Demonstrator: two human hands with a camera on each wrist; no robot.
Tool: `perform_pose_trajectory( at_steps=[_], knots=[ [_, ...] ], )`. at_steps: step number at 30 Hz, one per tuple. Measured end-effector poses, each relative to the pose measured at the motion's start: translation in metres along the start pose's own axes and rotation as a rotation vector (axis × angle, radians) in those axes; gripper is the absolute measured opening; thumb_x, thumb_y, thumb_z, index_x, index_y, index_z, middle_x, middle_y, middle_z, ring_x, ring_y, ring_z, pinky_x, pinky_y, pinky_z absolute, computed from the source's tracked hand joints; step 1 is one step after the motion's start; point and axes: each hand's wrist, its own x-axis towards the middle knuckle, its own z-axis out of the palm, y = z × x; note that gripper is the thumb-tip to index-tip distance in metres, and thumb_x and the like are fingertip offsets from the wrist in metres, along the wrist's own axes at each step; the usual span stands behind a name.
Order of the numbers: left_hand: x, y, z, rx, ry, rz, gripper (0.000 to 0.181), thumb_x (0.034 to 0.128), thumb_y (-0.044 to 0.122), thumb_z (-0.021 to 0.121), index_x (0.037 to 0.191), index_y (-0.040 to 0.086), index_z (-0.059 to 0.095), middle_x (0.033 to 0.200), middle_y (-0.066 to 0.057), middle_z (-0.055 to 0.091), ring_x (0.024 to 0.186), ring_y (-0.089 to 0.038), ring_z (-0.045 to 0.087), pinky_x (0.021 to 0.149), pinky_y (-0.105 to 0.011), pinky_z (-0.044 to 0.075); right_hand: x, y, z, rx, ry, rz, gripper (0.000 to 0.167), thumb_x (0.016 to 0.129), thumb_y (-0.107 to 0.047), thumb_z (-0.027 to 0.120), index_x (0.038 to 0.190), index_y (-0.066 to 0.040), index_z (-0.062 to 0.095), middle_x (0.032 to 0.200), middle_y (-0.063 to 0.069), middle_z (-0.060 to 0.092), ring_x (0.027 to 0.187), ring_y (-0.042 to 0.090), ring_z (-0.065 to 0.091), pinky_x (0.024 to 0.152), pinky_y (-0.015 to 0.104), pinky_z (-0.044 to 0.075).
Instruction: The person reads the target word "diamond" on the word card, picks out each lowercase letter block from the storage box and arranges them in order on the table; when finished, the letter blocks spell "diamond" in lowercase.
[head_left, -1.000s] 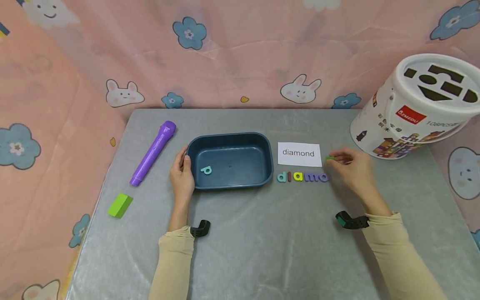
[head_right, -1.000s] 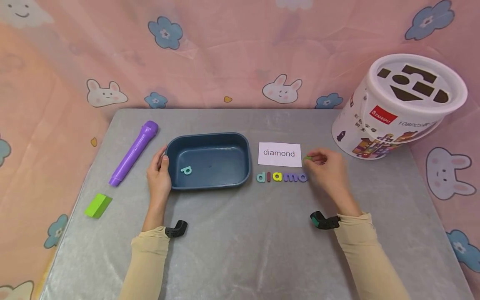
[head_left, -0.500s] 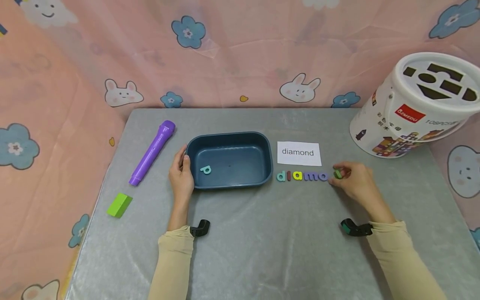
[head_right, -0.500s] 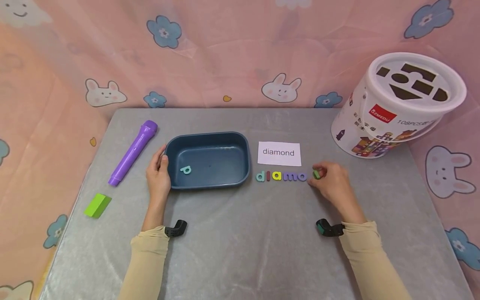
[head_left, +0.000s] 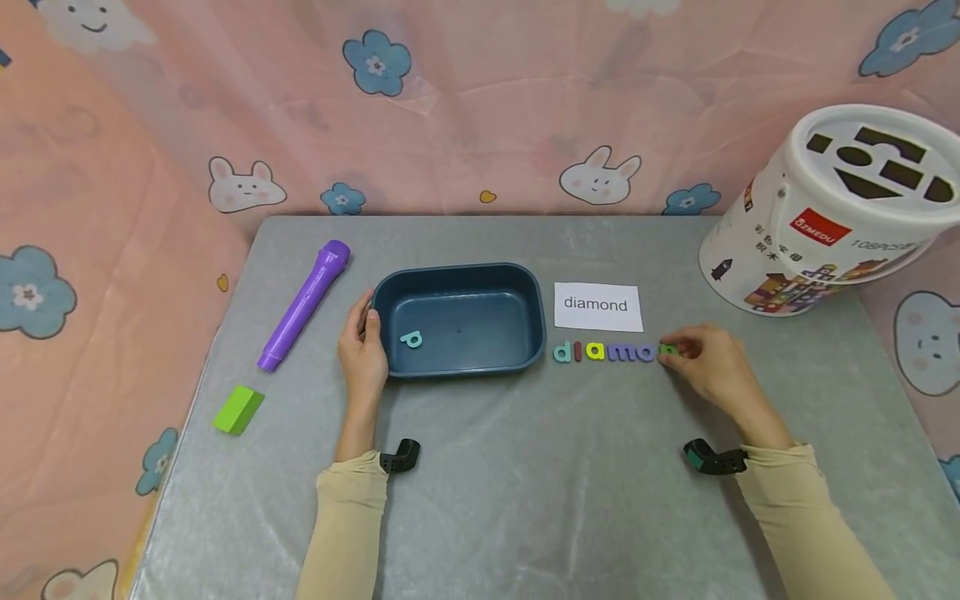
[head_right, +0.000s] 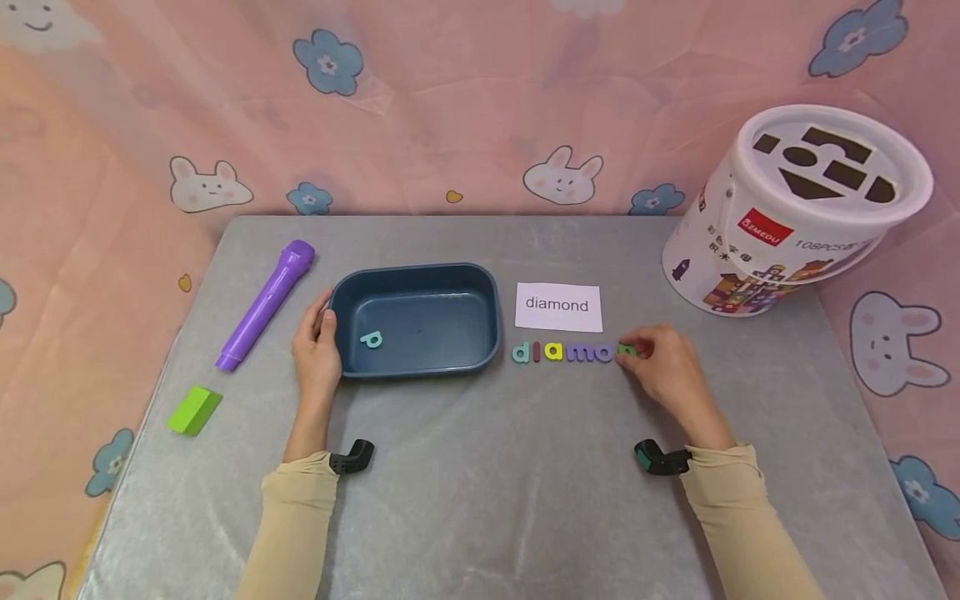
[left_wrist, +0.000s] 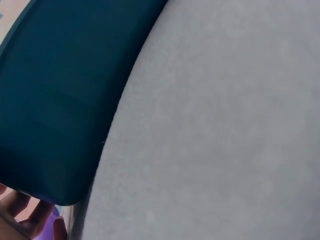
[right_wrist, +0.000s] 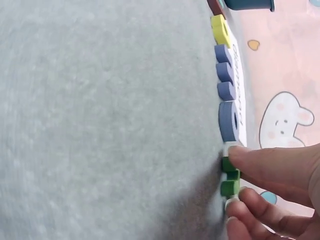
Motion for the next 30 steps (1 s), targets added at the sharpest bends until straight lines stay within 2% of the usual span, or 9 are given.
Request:
perform_pose_trajectory(
  at_steps=[4,9,11,14,17,20,23,27,30],
  knots=[
    [0.000,-0.001,0.000,-0.001,0.003,-0.002,0.040,0.1126,0.015,0.051,0.151,0.009,0.060,0.155,-0.015,0.060,0.146,-0.030,0.053,0.119,-0.048,0.042,0.001,0.002,0.002,-0.009,0.039,-0.027,0.020,0.086,-0.005,0.085,0.103,0.004,0.080,0.091,0.021,0.070,0.079,0.022,0.063,0.068,0.026,0.042],
    [0.000,-0.001,0.000,-0.002,-0.002,0.005,0.039,0.1125,0.014,0.051,0.150,0.008,0.060,0.155,-0.015,0.060,0.146,-0.030,0.053,0.120,-0.048,0.042,0.001,0.000,0.002,-0.011,0.032,-0.037,0.019,0.086,-0.003,0.086,0.103,0.004,0.081,0.089,0.019,0.069,0.078,0.024,0.063,0.068,0.027,0.042],
    [0.000,-0.001,0.000,-0.004,-0.002,0.008,0.039,0.1123,0.014,0.051,0.150,0.008,0.060,0.154,-0.016,0.060,0.145,-0.030,0.054,0.119,-0.049,0.043,0.001,-0.002,0.002,-0.014,0.026,-0.032,0.020,0.087,-0.004,0.085,0.105,0.004,0.080,0.094,0.022,0.069,0.084,0.030,0.064,0.072,0.034,0.045],
    [0.001,-0.002,0.000,-0.005,0.000,0.013,0.039,0.1123,0.015,0.051,0.150,0.008,0.060,0.153,-0.017,0.060,0.145,-0.031,0.054,0.119,-0.049,0.043,0.002,-0.011,0.000,-0.029,0.026,-0.032,0.022,0.090,-0.003,0.081,0.110,0.005,0.077,0.104,0.028,0.067,0.096,0.042,0.063,0.080,0.052,0.048],
    [0.001,-0.002,0.000,-0.004,0.001,0.013,0.039,0.1124,0.015,0.051,0.150,0.008,0.060,0.154,-0.016,0.060,0.145,-0.031,0.054,0.119,-0.049,0.043,0.005,-0.028,0.000,-0.027,0.059,-0.058,0.021,0.093,-0.001,0.075,0.113,0.006,0.075,0.112,0.030,0.064,0.106,0.047,0.059,0.087,0.063,0.044],
    [0.001,-0.002,0.000,-0.007,0.002,0.013,0.039,0.1124,0.015,0.051,0.150,0.008,0.060,0.154,-0.016,0.060,0.145,-0.031,0.054,0.119,-0.049,0.043,0.011,-0.051,0.006,0.010,0.078,-0.101,0.022,0.096,-0.002,0.072,0.117,0.005,0.074,0.117,0.029,0.063,0.113,0.047,0.056,0.090,0.063,0.042],
    [0.001,-0.002,0.000,-0.008,0.000,0.013,0.039,0.1125,0.015,0.051,0.150,0.008,0.060,0.154,-0.016,0.060,0.145,-0.031,0.054,0.118,-0.049,0.043,0.019,-0.077,0.019,0.049,0.056,-0.156,0.026,0.097,-0.003,0.072,0.123,0.003,0.071,0.119,0.025,0.063,0.117,0.043,0.053,0.094,0.061,0.043],
    [0.001,-0.002,0.000,-0.008,-0.004,0.014,0.039,0.1126,0.015,0.051,0.150,0.008,0.060,0.154,-0.015,0.060,0.145,-0.030,0.054,0.119,-0.048,0.043,0.029,-0.109,0.040,0.060,0.022,-0.285,0.031,0.097,-0.005,0.074,0.128,-0.001,0.070,0.117,0.020,0.063,0.117,0.038,0.052,0.093,0.054,0.047],
    [0.001,-0.002,0.000,-0.004,-0.008,0.014,0.039,0.1128,0.015,0.050,0.150,0.009,0.060,0.155,-0.015,0.059,0.146,-0.030,0.053,0.120,-0.048,0.043,0.035,-0.132,0.056,0.057,0.002,-0.419,0.033,0.096,-0.006,0.076,0.129,-0.003,0.070,0.121,0.018,0.063,0.118,0.036,0.053,0.094,0.052,0.049]
  ],
)
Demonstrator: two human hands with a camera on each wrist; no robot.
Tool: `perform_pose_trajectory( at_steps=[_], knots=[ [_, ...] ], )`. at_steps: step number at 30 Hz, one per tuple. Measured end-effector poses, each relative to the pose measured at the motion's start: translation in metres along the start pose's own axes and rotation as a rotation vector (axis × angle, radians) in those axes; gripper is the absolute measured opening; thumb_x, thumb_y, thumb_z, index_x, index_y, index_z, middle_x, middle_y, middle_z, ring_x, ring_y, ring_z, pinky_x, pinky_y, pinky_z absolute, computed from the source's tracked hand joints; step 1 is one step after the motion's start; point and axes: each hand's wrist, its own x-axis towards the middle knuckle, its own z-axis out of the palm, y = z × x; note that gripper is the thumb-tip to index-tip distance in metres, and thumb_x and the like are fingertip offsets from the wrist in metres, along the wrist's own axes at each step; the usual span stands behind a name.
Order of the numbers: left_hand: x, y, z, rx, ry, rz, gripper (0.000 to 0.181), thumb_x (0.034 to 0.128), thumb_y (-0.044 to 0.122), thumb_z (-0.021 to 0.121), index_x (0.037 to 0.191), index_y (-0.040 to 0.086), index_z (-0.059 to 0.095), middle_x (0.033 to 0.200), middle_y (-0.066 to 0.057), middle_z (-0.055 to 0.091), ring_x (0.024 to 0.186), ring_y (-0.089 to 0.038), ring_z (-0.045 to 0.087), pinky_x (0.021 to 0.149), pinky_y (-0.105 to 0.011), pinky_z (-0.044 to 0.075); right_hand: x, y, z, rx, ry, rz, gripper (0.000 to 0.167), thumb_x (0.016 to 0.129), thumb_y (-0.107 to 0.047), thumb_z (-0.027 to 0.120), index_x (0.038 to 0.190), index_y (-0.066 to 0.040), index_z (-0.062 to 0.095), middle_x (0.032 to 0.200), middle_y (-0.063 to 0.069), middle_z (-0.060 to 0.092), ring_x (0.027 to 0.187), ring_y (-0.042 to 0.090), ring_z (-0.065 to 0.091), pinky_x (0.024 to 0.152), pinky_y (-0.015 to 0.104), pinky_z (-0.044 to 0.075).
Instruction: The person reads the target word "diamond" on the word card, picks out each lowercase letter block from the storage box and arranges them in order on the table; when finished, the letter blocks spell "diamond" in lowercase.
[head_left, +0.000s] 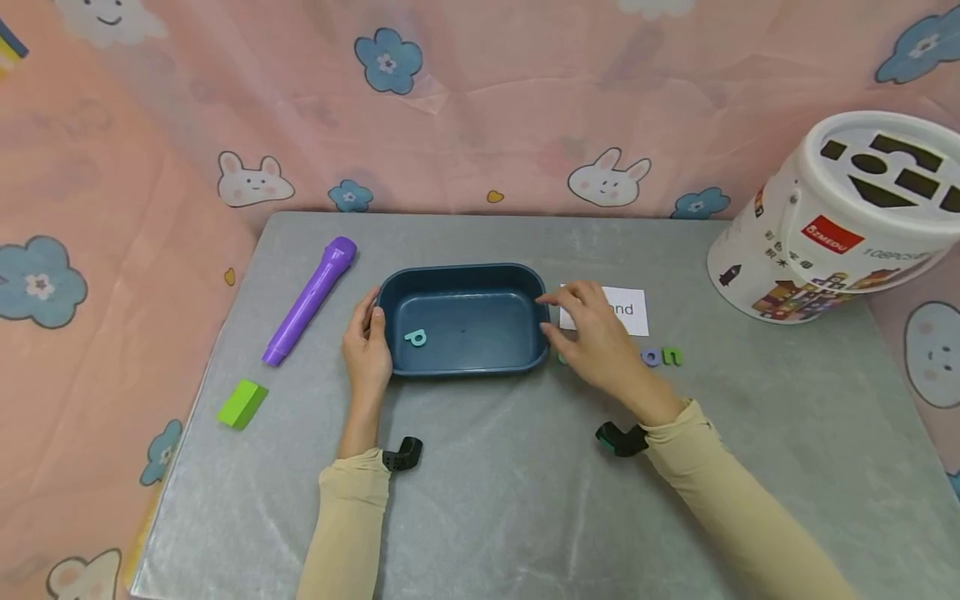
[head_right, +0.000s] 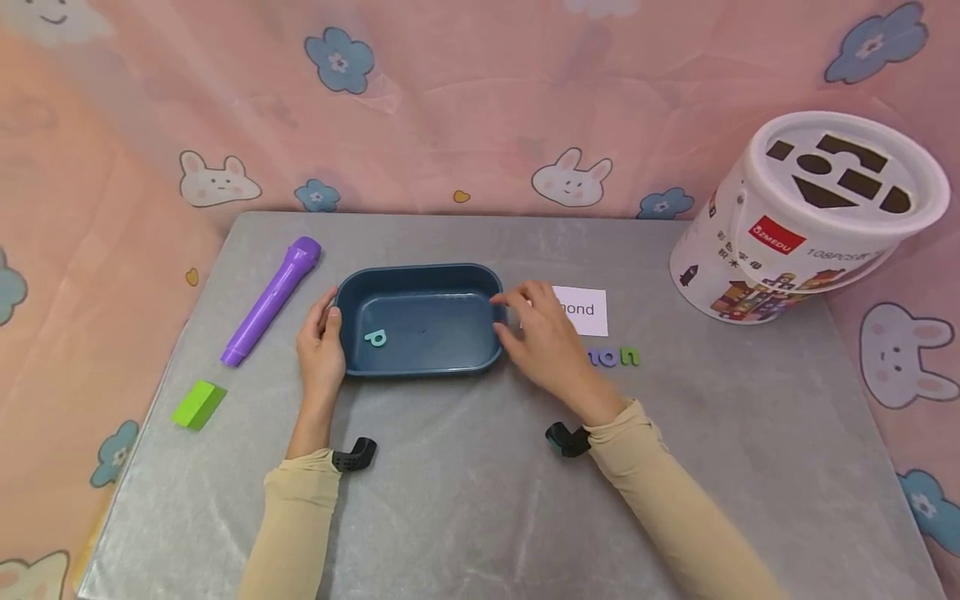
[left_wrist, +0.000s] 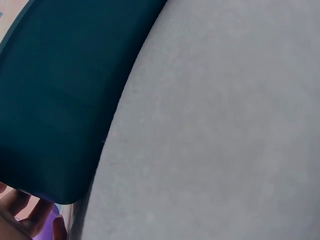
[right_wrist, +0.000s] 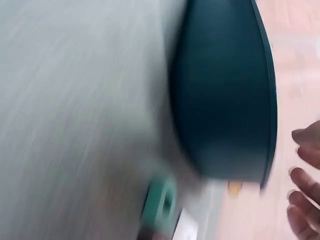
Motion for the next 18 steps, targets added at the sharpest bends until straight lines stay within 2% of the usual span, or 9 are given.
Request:
perform_pose_trajectory(
  at_steps=[3,6,11,15,18],
  knots=[
    [0.000,0.000,0.000,0.001,-0.004,-0.001,0.039,0.1131,0.016,0.050,0.151,0.009,0.060,0.155,-0.014,0.059,0.146,-0.030,0.053,0.120,-0.048,0.042,0.014,-0.017,0.018,-0.003,-0.057,-0.105,0.039,0.093,-0.008,0.081,0.130,-0.004,0.070,0.132,0.017,0.063,0.123,0.036,0.054,0.103,0.053,0.048],
    [0.000,-0.001,0.000,0.003,-0.011,-0.005,0.040,0.1131,0.016,0.050,0.151,0.010,0.059,0.156,-0.015,0.059,0.146,-0.031,0.052,0.119,-0.049,0.042,0.026,-0.030,0.037,-0.024,-0.162,-0.158,0.048,0.092,-0.012,0.084,0.137,-0.007,0.068,0.143,0.015,0.062,0.130,0.035,0.053,0.111,0.055,0.046],
    [0.000,-0.001,0.001,0.007,-0.020,-0.014,0.040,0.1134,0.016,0.049,0.152,0.010,0.058,0.157,-0.015,0.058,0.146,-0.032,0.053,0.119,-0.050,0.042,0.047,-0.046,0.065,-0.019,-0.341,-0.157,0.069,0.091,-0.019,0.086,0.153,-0.014,0.057,0.161,0.012,0.052,0.143,0.036,0.050,0.119,0.056,0.043],
    [0.000,-0.001,0.000,0.008,-0.018,-0.015,0.040,0.1137,0.017,0.048,0.152,0.010,0.058,0.156,-0.016,0.058,0.145,-0.033,0.054,0.119,-0.050,0.043,0.063,-0.054,0.079,-0.003,-0.433,-0.139,0.083,0.088,-0.025,0.089,0.161,-0.020,0.048,0.172,0.009,0.038,0.153,0.044,0.040,0.126,0.060,0.032],
    [0.001,0.000,0.000,0.008,-0.015,-0.014,0.040,0.1136,0.017,0.048,0.152,0.010,0.059,0.155,-0.017,0.058,0.144,-0.033,0.054,0.118,-0.051,0.043,0.073,-0.058,0.089,-0.026,-0.491,-0.133,0.089,0.087,-0.031,0.089,0.164,-0.026,0.043,0.176,0.007,0.028,0.154,0.048,0.035,0.126,0.063,0.031]
  ],
)
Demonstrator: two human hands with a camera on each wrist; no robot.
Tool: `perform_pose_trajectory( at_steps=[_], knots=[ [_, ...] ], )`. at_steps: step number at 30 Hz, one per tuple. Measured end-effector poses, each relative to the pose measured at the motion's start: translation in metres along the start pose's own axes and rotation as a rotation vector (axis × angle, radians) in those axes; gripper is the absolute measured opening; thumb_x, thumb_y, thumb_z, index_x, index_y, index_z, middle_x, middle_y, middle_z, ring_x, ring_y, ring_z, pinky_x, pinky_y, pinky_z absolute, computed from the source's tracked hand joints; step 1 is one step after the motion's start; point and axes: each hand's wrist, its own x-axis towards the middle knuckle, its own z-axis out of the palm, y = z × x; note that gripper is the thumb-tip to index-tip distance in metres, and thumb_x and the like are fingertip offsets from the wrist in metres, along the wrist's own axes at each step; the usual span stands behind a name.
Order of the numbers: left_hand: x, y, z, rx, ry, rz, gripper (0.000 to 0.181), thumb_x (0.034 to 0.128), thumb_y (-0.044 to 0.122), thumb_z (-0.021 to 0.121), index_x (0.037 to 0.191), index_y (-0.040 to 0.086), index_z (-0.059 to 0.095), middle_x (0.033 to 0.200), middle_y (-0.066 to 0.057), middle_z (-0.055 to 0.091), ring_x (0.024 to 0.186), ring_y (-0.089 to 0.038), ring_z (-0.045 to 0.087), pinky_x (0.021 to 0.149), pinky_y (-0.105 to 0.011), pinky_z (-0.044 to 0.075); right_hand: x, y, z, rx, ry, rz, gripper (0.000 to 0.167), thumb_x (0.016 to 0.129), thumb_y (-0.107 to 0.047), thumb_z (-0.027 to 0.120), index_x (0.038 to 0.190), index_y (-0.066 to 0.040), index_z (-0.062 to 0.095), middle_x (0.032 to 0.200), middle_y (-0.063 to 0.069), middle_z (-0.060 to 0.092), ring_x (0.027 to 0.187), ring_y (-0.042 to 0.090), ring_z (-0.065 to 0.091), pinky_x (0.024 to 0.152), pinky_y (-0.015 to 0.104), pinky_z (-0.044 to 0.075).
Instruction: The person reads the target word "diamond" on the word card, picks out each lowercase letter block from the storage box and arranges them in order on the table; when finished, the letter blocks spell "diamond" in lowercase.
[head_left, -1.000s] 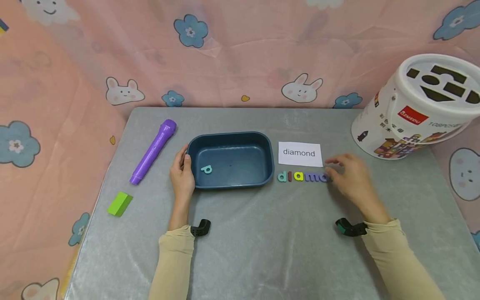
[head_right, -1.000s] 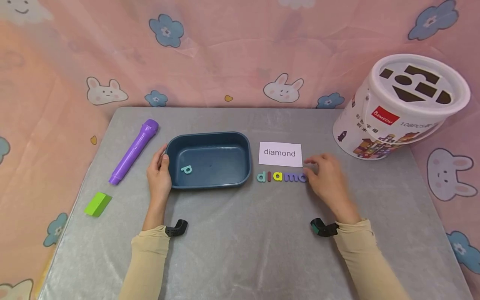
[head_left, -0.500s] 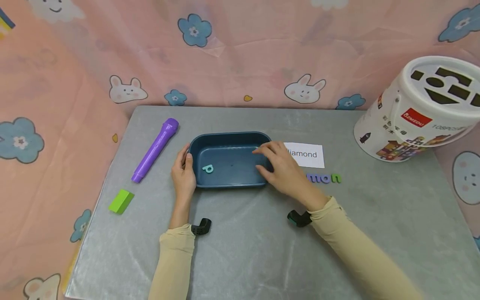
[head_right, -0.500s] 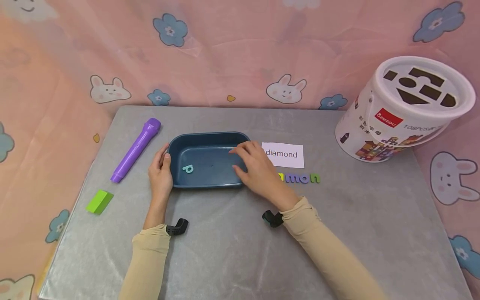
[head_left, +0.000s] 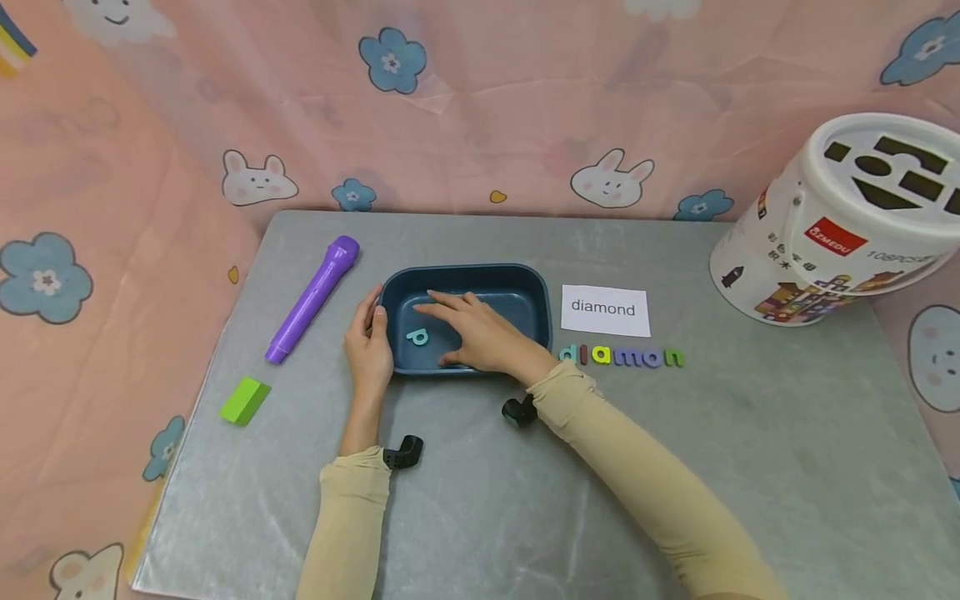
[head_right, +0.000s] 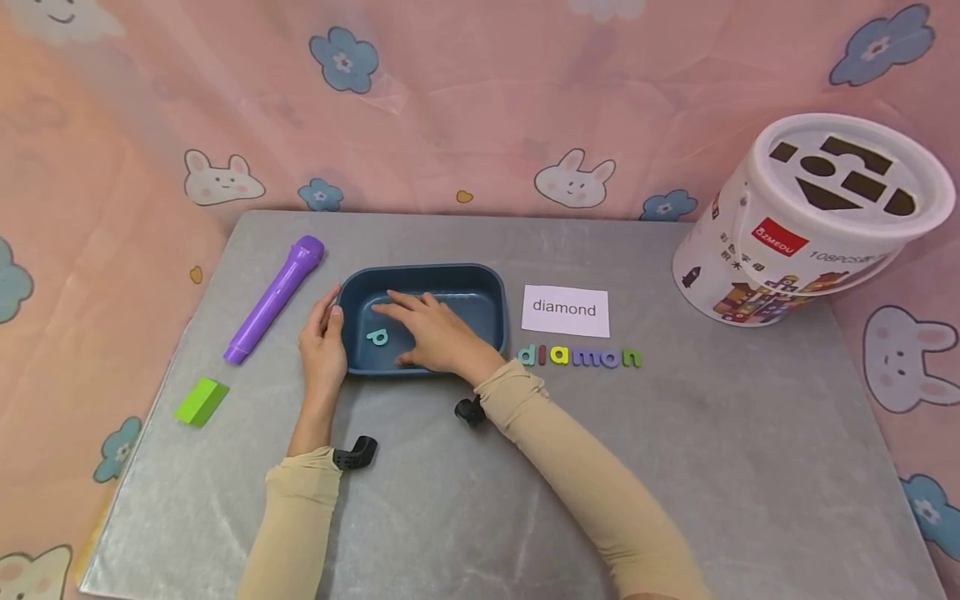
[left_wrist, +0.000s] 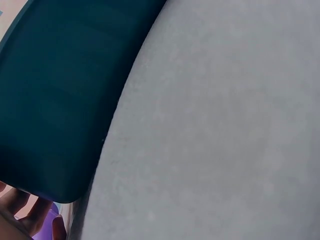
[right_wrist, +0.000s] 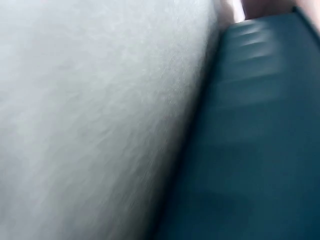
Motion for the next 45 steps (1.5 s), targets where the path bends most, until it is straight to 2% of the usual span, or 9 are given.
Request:
perform_pose_trajectory(
  at_steps=[9,13,19,22,27,30,35,40,45],
  knots=[
    [0.000,0.001,0.000,0.010,-0.006,0.007,0.041,0.1132,0.017,0.049,0.152,0.010,0.058,0.155,-0.019,0.058,0.145,-0.035,0.053,0.118,-0.053,0.043,0.021,-0.002,0.013,-0.107,-0.105,0.036,0.087,0.089,-0.046,0.084,0.164,-0.038,0.039,0.180,0.007,0.010,0.150,0.043,0.032,0.110,0.052,0.039],
    [0.000,0.002,0.000,0.009,-0.004,0.005,0.040,0.1131,0.016,0.049,0.152,0.010,0.058,0.155,-0.019,0.058,0.144,-0.035,0.053,0.117,-0.053,0.043,0.024,-0.004,0.015,-0.104,-0.071,0.021,0.066,0.094,-0.042,0.080,0.154,-0.032,0.057,0.176,0.008,0.026,0.147,0.040,0.037,0.110,0.052,0.038],
    [0.000,0.001,0.000,-0.010,0.007,0.007,0.040,0.1128,0.015,0.050,0.151,0.009,0.060,0.154,-0.018,0.059,0.143,-0.033,0.055,0.116,-0.052,0.044,0.024,-0.006,0.014,-0.123,0.059,-0.044,0.025,0.097,-0.023,0.079,0.121,-0.013,0.080,0.139,0.008,0.068,0.123,0.030,0.056,0.109,0.049,0.047],
    [-0.001,0.001,0.000,-0.012,0.006,0.005,0.040,0.1130,0.015,0.049,0.151,0.009,0.059,0.155,-0.017,0.058,0.145,-0.032,0.053,0.117,-0.051,0.043,0.021,-0.006,0.013,-0.077,0.060,-0.024,0.022,0.097,-0.017,0.079,0.118,-0.010,0.077,0.125,0.008,0.071,0.114,0.027,0.061,0.105,0.044,0.051],
    [0.000,0.001,-0.001,-0.009,0.013,0.012,0.040,0.1129,0.015,0.050,0.150,0.008,0.060,0.155,-0.016,0.059,0.145,-0.032,0.053,0.117,-0.050,0.043,0.013,-0.002,0.010,0.095,0.050,-0.005,0.007,0.099,-0.006,0.074,0.104,-0.007,0.069,0.098,0.008,0.071,0.086,0.020,0.064,0.078,0.033,0.054],
    [0.000,0.001,-0.001,-0.008,0.018,0.015,0.039,0.1125,0.015,0.051,0.150,0.007,0.060,0.154,-0.017,0.059,0.145,-0.032,0.054,0.117,-0.051,0.043,0.005,0.001,0.006,0.124,0.069,-0.008,0.010,0.100,-0.005,0.070,0.110,-0.008,0.070,0.093,0.005,0.067,0.080,0.017,0.059,0.073,0.030,0.050],
    [0.000,0.001,0.000,-0.010,0.019,0.017,0.039,0.1127,0.015,0.050,0.150,0.007,0.060,0.155,-0.017,0.059,0.145,-0.033,0.053,0.117,-0.051,0.043,-0.019,0.012,-0.005,0.108,0.187,-0.027,0.025,0.103,-0.009,0.068,0.127,-0.011,0.074,0.098,0.004,0.063,0.086,0.018,0.055,0.077,0.035,0.048],
    [-0.001,0.000,0.000,-0.013,0.027,0.025,0.039,0.1121,0.014,0.051,0.149,0.007,0.061,0.154,-0.017,0.060,0.145,-0.032,0.054,0.117,-0.051,0.043,-0.055,0.031,-0.023,0.175,0.412,-0.055,0.021,0.100,-0.008,0.072,0.121,-0.007,0.077,0.104,0.008,0.072,0.092,0.023,0.061,0.081,0.039,0.051],
    [0.000,0.000,0.000,-0.013,0.021,0.016,0.039,0.1125,0.015,0.051,0.150,0.008,0.061,0.155,-0.016,0.059,0.145,-0.031,0.053,0.117,-0.050,0.043,-0.098,0.063,-0.035,0.220,0.644,-0.004,0.023,0.094,-0.001,0.078,0.117,-0.001,0.076,0.101,0.014,0.074,0.092,0.027,0.064,0.080,0.037,0.049]
  ],
)
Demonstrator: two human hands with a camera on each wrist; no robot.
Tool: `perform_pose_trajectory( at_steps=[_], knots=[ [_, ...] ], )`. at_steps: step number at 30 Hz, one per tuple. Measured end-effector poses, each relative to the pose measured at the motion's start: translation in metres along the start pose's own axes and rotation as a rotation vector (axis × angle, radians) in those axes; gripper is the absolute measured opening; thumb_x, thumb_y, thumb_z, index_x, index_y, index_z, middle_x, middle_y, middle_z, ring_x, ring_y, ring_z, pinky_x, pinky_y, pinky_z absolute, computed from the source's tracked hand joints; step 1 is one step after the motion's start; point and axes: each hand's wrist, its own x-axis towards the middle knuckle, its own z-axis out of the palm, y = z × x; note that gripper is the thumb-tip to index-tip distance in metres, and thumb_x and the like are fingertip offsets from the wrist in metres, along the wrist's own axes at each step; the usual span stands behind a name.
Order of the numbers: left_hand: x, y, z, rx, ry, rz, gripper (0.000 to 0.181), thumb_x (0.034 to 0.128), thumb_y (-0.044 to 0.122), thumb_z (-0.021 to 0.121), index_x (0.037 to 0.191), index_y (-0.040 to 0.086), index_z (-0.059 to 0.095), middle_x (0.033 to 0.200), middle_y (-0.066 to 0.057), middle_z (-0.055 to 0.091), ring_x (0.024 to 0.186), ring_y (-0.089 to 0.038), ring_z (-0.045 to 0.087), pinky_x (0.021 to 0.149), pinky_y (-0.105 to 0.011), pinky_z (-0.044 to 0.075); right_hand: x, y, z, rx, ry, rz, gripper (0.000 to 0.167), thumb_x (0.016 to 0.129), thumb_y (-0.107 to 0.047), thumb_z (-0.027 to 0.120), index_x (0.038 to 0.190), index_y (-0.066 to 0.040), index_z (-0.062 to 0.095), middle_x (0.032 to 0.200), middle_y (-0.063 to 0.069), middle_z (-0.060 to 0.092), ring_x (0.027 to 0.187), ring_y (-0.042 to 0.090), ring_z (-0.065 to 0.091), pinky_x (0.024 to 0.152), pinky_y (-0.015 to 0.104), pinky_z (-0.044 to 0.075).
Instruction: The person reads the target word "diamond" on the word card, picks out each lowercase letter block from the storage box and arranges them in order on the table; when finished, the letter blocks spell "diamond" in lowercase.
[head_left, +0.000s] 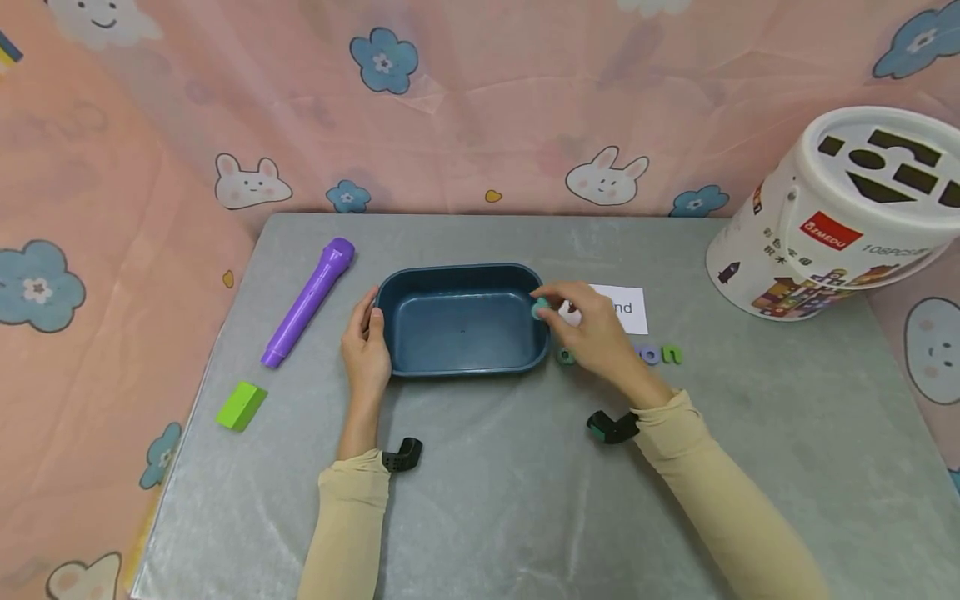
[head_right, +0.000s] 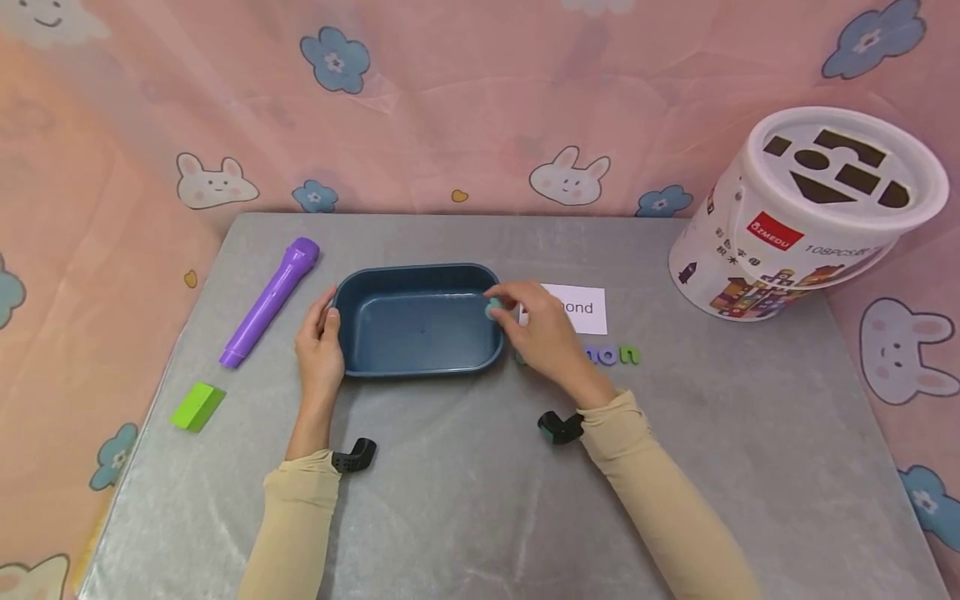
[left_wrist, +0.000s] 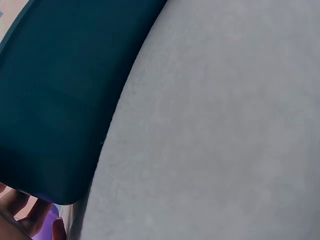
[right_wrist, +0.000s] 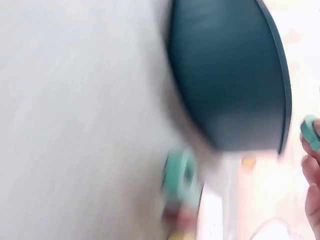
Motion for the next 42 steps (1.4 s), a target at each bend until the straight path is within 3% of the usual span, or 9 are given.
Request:
perform_pose_trajectory(
  at_steps=[5,11,16,18,24,31,34,38,42],
  knots=[
    [0.000,0.000,-0.002,0.002,0.000,-0.015,0.039,0.1127,0.015,0.050,0.150,0.009,0.060,0.156,-0.015,0.058,0.147,-0.030,0.052,0.118,-0.049,0.043,-0.027,0.025,-0.032,-0.051,0.098,0.148,0.025,0.094,0.001,0.077,0.119,0.002,0.070,0.098,0.018,0.071,0.089,0.022,0.060,0.079,0.027,0.041],
    [0.000,-0.001,-0.001,-0.001,-0.008,-0.018,0.039,0.1129,0.016,0.050,0.151,0.009,0.060,0.156,-0.014,0.058,0.147,-0.029,0.052,0.119,-0.049,0.042,-0.054,0.044,-0.078,-0.131,0.169,0.353,0.022,0.096,-0.004,0.076,0.116,0.004,0.070,0.096,0.020,0.073,0.085,-0.007,0.052,0.079,0.023,0.039],
    [0.001,-0.002,-0.001,-0.004,-0.003,-0.010,0.040,0.1128,0.015,0.050,0.151,0.009,0.060,0.156,-0.015,0.058,0.147,-0.030,0.052,0.119,-0.050,0.042,-0.072,0.062,-0.116,-0.136,0.147,0.508,0.020,0.096,-0.008,0.076,0.112,0.005,0.073,0.080,-0.020,0.067,0.076,-0.015,0.052,0.066,0.011,0.041],
    [0.000,-0.001,0.000,0.000,-0.007,-0.010,0.040,0.1128,0.015,0.050,0.151,0.009,0.059,0.157,-0.015,0.057,0.148,-0.031,0.051,0.120,-0.051,0.041,-0.080,0.068,-0.125,-0.152,0.104,0.569,0.023,0.097,-0.012,0.077,0.113,0.004,0.073,0.078,-0.027,0.065,0.072,-0.015,0.054,0.061,0.011,0.043],
    [0.000,0.000,-0.001,-0.010,-0.011,-0.006,0.040,0.1126,0.014,0.050,0.150,0.008,0.060,0.156,-0.015,0.058,0.148,-0.030,0.051,0.120,-0.050,0.042,-0.098,0.079,-0.128,-0.207,-0.016,0.668,0.026,0.099,-0.016,0.074,0.115,0.006,0.073,0.087,0.009,0.079,0.066,-0.007,0.054,0.058,0.019,0.043],
    [0.000,-0.001,-0.002,-0.009,0.000,-0.006,0.039,0.1123,0.015,0.051,0.149,0.008,0.061,0.155,-0.015,0.059,0.145,-0.030,0.053,0.118,-0.048,0.043,-0.108,0.083,-0.121,-0.185,0.036,0.741,0.030,0.100,-0.019,0.075,0.117,0.006,0.075,0.072,-0.023,0.067,0.067,-0.009,0.053,0.062,0.016,0.041],
    [-0.001,-0.001,-0.002,-0.013,0.003,-0.008,0.039,0.1119,0.013,0.052,0.149,0.007,0.061,0.154,-0.016,0.059,0.145,-0.030,0.054,0.117,-0.048,0.043,-0.108,0.082,-0.118,-0.168,0.065,0.766,0.033,0.099,-0.021,0.076,0.117,0.006,0.075,0.071,-0.029,0.063,0.067,-0.010,0.054,0.063,0.015,0.041],
    [-0.002,-0.001,-0.004,-0.011,0.006,-0.011,0.039,0.1121,0.014,0.052,0.149,0.008,0.061,0.154,-0.015,0.060,0.144,-0.028,0.054,0.117,-0.047,0.043,-0.109,0.079,-0.115,-0.193,0.092,0.763,0.030,0.097,-0.019,0.078,0.115,0.005,0.077,0.074,-0.023,0.062,0.067,-0.007,0.053,0.060,0.017,0.042],
    [-0.003,-0.001,-0.005,-0.011,0.006,-0.012,0.039,0.1121,0.015,0.052,0.149,0.009,0.061,0.154,-0.015,0.060,0.143,-0.029,0.055,0.116,-0.047,0.043,-0.109,0.077,-0.111,-0.253,0.130,0.726,0.029,0.096,-0.014,0.079,0.118,0.003,0.077,0.088,-0.001,0.066,0.070,-0.004,0.046,0.061,0.018,0.038]
  ],
)
